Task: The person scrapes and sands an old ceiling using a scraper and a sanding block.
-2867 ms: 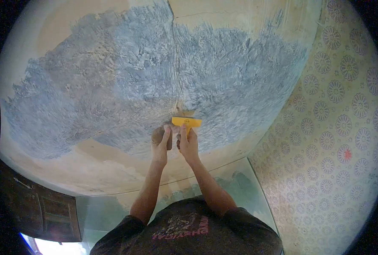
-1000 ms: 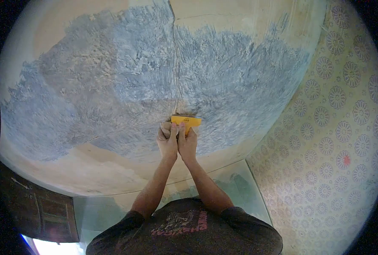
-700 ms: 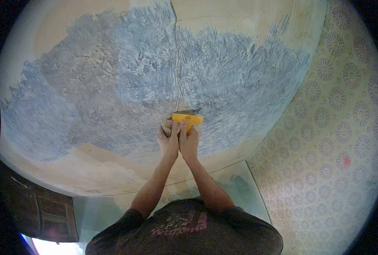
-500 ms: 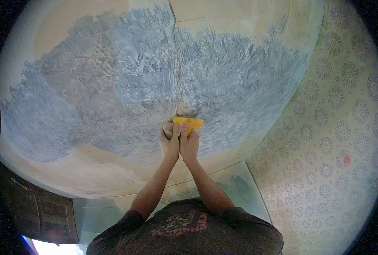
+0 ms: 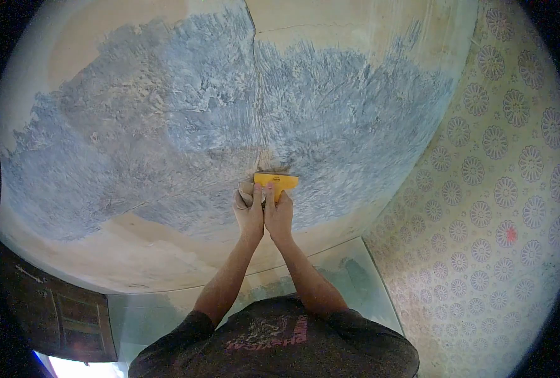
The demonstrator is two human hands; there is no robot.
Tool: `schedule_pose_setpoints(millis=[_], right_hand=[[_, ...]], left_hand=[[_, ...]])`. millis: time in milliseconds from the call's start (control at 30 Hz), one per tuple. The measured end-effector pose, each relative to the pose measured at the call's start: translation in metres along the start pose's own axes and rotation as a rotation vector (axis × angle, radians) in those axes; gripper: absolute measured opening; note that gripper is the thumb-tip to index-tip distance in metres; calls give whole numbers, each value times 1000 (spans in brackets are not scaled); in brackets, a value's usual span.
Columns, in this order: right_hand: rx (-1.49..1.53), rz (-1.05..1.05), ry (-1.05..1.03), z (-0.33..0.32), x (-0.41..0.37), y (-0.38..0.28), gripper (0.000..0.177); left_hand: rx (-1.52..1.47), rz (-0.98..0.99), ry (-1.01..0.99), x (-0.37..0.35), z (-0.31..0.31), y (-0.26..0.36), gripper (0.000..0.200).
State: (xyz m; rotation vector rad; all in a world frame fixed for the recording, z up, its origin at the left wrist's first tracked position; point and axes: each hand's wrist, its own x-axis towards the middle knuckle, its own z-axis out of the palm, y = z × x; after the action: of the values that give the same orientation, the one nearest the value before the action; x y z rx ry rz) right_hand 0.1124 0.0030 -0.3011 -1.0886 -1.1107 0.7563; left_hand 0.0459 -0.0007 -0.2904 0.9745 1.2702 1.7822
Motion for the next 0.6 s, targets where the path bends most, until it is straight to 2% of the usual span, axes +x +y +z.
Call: schedule_pose_setpoints(millis=[100, 200, 300, 433, 500, 600], right_hand=[[18, 95, -8, 0, 3, -4, 47], [-6, 56, 16, 1, -4, -14, 47], [26, 109, 2, 5, 1, -1, 47], [54, 14, 22, 6, -1, -5, 42], [-25, 52, -16, 4, -1, 2, 41], [7, 142, -28, 3, 2, -4, 43]], left_hand=[[42, 71, 15, 0, 5, 15, 41], [73, 40, 6, 1, -2, 1, 41], [51, 47, 24, 3, -1, 5, 40], [63, 81, 17, 3, -1, 8, 38], [69, 35, -41, -1, -4, 16, 30], [83, 75, 1, -1, 2, 24, 30]])
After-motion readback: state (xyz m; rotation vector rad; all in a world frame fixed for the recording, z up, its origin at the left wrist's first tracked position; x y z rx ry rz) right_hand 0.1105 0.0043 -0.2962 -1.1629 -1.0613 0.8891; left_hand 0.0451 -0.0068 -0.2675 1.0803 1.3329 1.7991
